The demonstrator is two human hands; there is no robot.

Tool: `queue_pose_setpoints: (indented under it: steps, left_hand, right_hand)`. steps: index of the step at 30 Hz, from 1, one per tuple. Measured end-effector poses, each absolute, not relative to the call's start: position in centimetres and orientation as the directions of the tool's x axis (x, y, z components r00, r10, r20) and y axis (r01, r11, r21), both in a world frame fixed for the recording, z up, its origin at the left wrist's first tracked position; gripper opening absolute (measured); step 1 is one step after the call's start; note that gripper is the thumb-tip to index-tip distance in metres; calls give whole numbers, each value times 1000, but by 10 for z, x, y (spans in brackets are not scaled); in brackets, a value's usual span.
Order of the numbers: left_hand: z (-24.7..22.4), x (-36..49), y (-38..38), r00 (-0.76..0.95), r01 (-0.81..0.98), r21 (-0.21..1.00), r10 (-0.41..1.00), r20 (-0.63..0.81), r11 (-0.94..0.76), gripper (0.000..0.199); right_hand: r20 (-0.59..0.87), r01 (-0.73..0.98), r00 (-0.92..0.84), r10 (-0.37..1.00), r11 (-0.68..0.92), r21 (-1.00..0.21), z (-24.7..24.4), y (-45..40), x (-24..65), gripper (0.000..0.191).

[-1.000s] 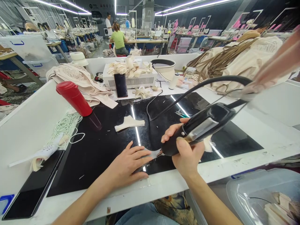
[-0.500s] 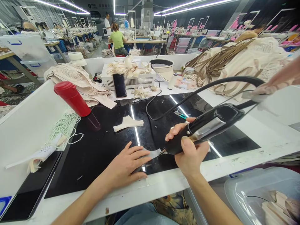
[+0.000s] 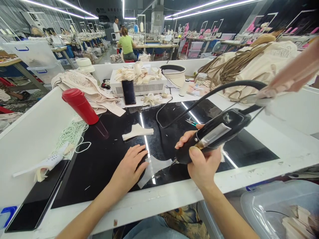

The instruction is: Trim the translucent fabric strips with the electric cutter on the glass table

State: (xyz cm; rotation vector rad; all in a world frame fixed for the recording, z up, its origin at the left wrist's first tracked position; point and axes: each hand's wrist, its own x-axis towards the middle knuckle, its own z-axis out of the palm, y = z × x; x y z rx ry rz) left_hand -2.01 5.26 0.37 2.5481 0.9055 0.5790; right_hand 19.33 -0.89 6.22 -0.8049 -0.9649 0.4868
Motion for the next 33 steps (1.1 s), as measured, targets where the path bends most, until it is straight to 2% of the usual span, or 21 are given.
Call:
queue_pose_setpoints:
  steps: [7, 14, 16, 18, 20, 22, 23, 25, 26, 28, 30, 33]
  left_hand:
    - [2, -20, 53, 721, 516, 486, 664, 199, -706, 20]
    - [7, -21, 53, 722, 489, 551, 668, 180, -676, 6]
    - [7, -21, 53, 721, 478, 577, 671, 172, -662, 8]
    - [8, -20, 52, 723, 467, 601, 671, 162, -648, 10]
    - [8, -20, 51, 722, 456, 628, 675, 153, -630, 10]
    - [9, -19, 49, 710, 443, 665, 688, 149, -601, 10]
    - [10, -18, 48, 703, 434, 687, 696, 147, -583, 10]
    - [12, -17, 46, 684, 412, 728, 714, 150, -548, 10]
    - [14, -16, 46, 675, 409, 741, 723, 148, -533, 11]
    - [16, -15, 44, 655, 405, 762, 742, 144, -505, 11]
    - [18, -16, 42, 637, 402, 780, 759, 138, -479, 12]
    - [20, -19, 41, 608, 398, 811, 785, 118, -430, 12]
  right_hand:
    - [577, 247, 496, 649, 532, -810, 61, -16, 204, 30]
    - [547, 268, 488, 680, 480, -835, 64, -19, 214, 25]
    - [559, 319, 505, 658, 460, -829, 67, -18, 216, 30]
    - [619, 396, 564, 546, 480, -783, 69, -21, 217, 45]
    - [723, 519, 607, 331, 523, -676, 70, -28, 217, 57]
    - [838, 676, 524, 154, 524, -519, 67, -36, 216, 54]
    - [886, 741, 380, 264, 486, -463, 64, -39, 215, 52]
    - [870, 734, -30, 493, 602, -315, 56, -39, 210, 36]
    - [825, 742, -153, 545, 614, -268, 50, -36, 207, 32]
    - [737, 768, -252, 627, 593, -241, 37, -27, 198, 31]
    - [657, 772, -224, 720, 542, -331, 24, -18, 191, 32]
    - [430, 719, -168, 887, 409, -562, 13, -13, 185, 25]
